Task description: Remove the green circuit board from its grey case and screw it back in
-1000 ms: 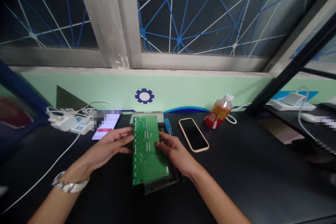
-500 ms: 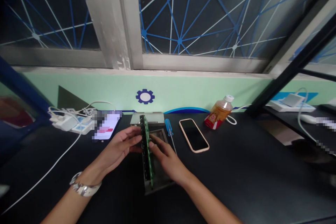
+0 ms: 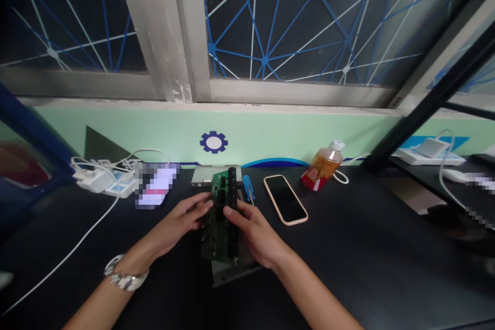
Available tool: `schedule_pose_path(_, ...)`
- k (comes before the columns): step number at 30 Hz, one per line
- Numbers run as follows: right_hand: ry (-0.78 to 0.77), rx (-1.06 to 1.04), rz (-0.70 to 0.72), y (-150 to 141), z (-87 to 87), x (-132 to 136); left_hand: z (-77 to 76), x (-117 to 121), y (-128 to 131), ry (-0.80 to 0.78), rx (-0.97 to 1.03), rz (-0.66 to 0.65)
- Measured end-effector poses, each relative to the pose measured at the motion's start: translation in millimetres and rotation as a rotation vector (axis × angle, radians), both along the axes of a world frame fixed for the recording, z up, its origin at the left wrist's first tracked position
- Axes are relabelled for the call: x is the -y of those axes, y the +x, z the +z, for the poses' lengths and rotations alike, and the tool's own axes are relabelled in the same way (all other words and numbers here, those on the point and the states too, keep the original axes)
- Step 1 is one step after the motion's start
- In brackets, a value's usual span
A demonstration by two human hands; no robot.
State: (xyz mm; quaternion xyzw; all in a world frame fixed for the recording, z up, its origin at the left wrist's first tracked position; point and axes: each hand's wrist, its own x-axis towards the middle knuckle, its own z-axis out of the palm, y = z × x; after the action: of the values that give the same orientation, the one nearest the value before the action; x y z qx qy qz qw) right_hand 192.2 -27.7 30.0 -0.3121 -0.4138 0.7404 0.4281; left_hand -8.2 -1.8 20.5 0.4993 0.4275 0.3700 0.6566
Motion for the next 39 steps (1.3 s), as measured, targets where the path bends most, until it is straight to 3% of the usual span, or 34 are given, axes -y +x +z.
schedule_pose_path(2,0.043,0.01,-0.032,3.8,-0.4,-6.4,4.0,-2.1,-8.3,-0.013,-0.024,0.042)
schedule_pose_path(4,0.136,0.082,-0.059,8.3,-1.4,-12.3,8.4,-3.9,-15.5,0.001,0.004,-0.005)
schedule_pose_path(7,0.298,0.294,-0.094,14.0,-3.7,-17.8,13.1,-5.1,-20.4,0.042,0.058,-0.081)
schedule_pose_path(11,0.453,0.593,-0.21,16.1,-4.7,-17.7,13.6,-5.9,-18.9,0.079,0.029,-0.047)
schedule_pose_path(15,0.526,0.593,-0.256,14.3,-3.1,-14.8,14.1,-4.2,-18.0,0.134,-0.028,-0.02)
schedule_pose_path(22,0.702,0.635,-0.432,11.5,-4.9,-7.9,16.6,6.1,-18.8,-0.046,-0.005,-0.422)
schedule_pose_path(26,0.777,0.637,-0.405,10.1,-3.8,-1.4,12.0,6.1,-14.3,0.02,-0.017,-0.525)
schedule_pose_path(29,0.873,0.648,-0.332,9.8,2.8,3.2,5.5,4.6,-10.1,0.158,-0.024,-0.479)
schedule_pose_path(32,0.963,0.683,-0.317,10.6,8.3,5.7,-1.3,2.2,-8.1,0.301,-0.078,-0.337)
schedule_pose_path(36,0.974,0.663,-0.231,12.6,8.7,6.3,-7.4,-3.6,-9.4,0.615,-0.291,-0.077)
schedule_pose_path(39,0.963,0.593,-0.143,12.8,9.0,8.0,-9.2,-7.5,-10.4,0.781,-0.45,0.027)
